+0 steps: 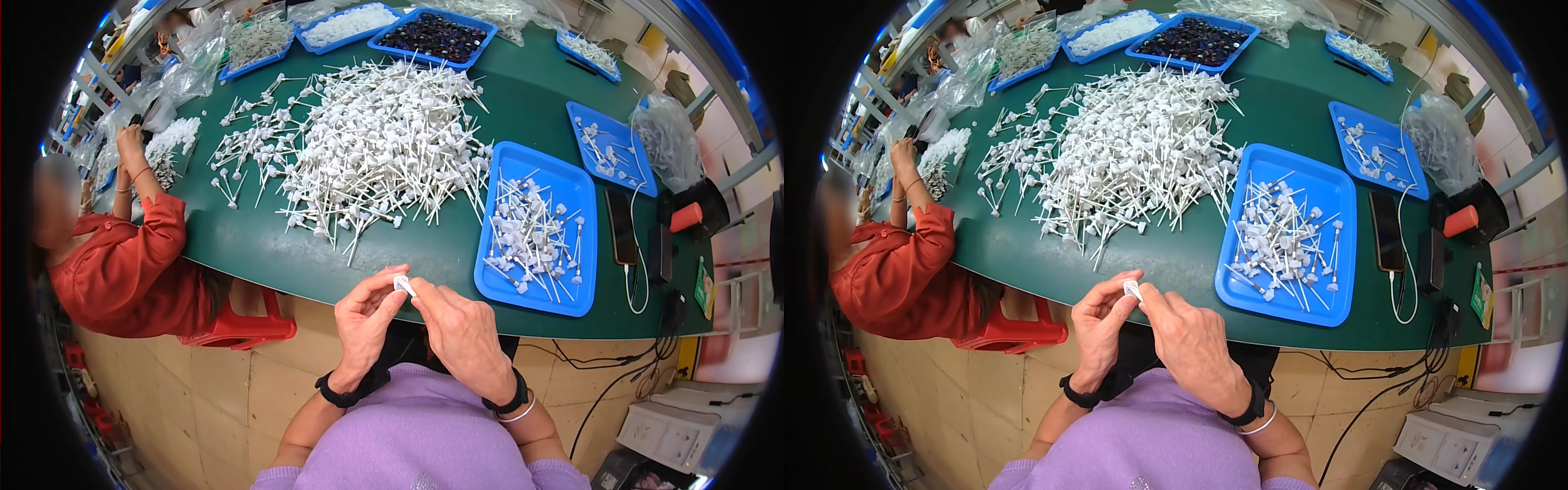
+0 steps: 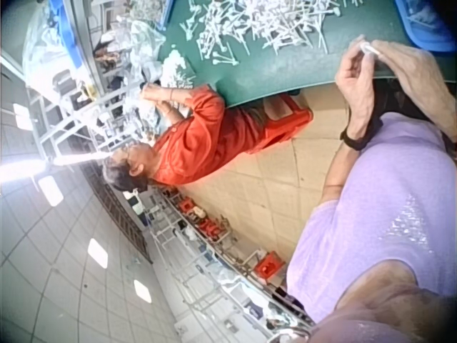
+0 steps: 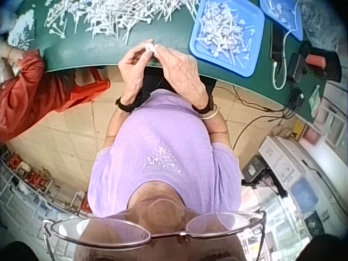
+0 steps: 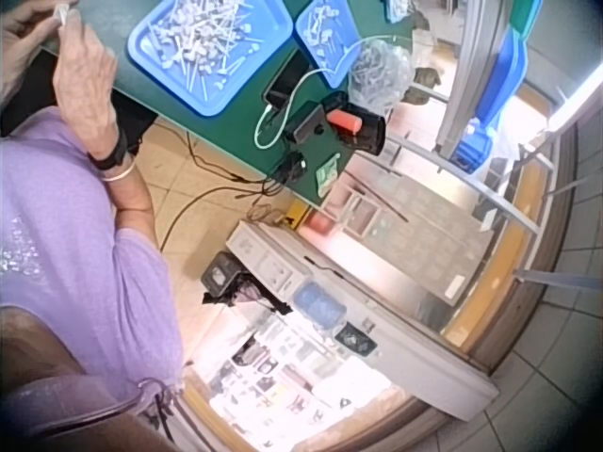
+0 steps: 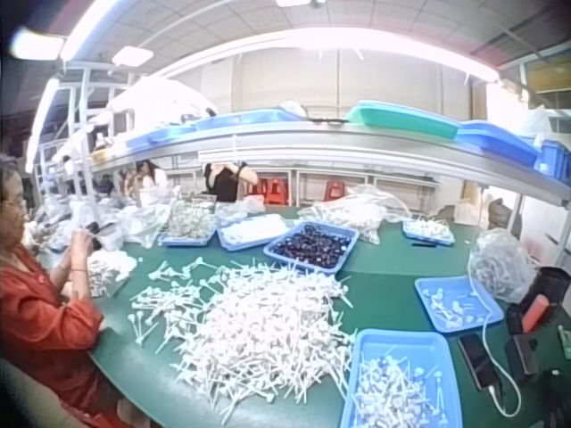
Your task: The recorder is assembling small white and blue plastic components at a factory workbench, inserting a small white piece into a blue circular piece.
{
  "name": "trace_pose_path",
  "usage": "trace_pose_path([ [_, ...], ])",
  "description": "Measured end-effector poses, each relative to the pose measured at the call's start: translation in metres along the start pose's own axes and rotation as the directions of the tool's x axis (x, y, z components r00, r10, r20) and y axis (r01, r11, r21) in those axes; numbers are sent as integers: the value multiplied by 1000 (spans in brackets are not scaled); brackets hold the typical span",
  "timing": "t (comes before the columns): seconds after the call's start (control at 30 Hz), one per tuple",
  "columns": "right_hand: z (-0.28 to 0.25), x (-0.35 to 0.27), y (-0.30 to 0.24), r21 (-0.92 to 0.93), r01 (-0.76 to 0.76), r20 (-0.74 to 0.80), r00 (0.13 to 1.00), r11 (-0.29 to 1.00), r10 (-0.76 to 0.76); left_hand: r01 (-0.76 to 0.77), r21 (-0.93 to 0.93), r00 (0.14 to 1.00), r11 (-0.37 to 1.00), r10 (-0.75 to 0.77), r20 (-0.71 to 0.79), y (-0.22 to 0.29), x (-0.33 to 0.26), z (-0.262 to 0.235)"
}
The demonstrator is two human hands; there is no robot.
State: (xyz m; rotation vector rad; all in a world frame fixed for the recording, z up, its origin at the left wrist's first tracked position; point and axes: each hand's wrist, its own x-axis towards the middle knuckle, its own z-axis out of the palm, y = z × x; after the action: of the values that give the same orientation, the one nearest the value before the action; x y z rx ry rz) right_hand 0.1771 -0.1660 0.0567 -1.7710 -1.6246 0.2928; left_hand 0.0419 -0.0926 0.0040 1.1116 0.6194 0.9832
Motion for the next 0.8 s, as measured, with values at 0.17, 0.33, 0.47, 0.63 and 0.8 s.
trace_pose_path([
  [0.17,0,0,0,-17,2,12,1000,1000,-2,24,3,1000,1000,-24,1,2,0,-2],
  [0.33,2,0,2,-21,17,16,1000,1000,-16,17,10,1000,1000,-17,3,2,0,-3],
  [0.47,2,1,2,-15,25,8,1000,1000,-25,12,16,1000,1000,-12,5,1,0,-3],
  [0.63,1,2,3,-11,12,19,1000,1000,-12,5,43,1000,999,-6,7,4,1,-2],
  [0.8,-6,4,1,7,-11,54,999,1000,10,-23,122,1000,992,25,-10,1,0,-3],
])
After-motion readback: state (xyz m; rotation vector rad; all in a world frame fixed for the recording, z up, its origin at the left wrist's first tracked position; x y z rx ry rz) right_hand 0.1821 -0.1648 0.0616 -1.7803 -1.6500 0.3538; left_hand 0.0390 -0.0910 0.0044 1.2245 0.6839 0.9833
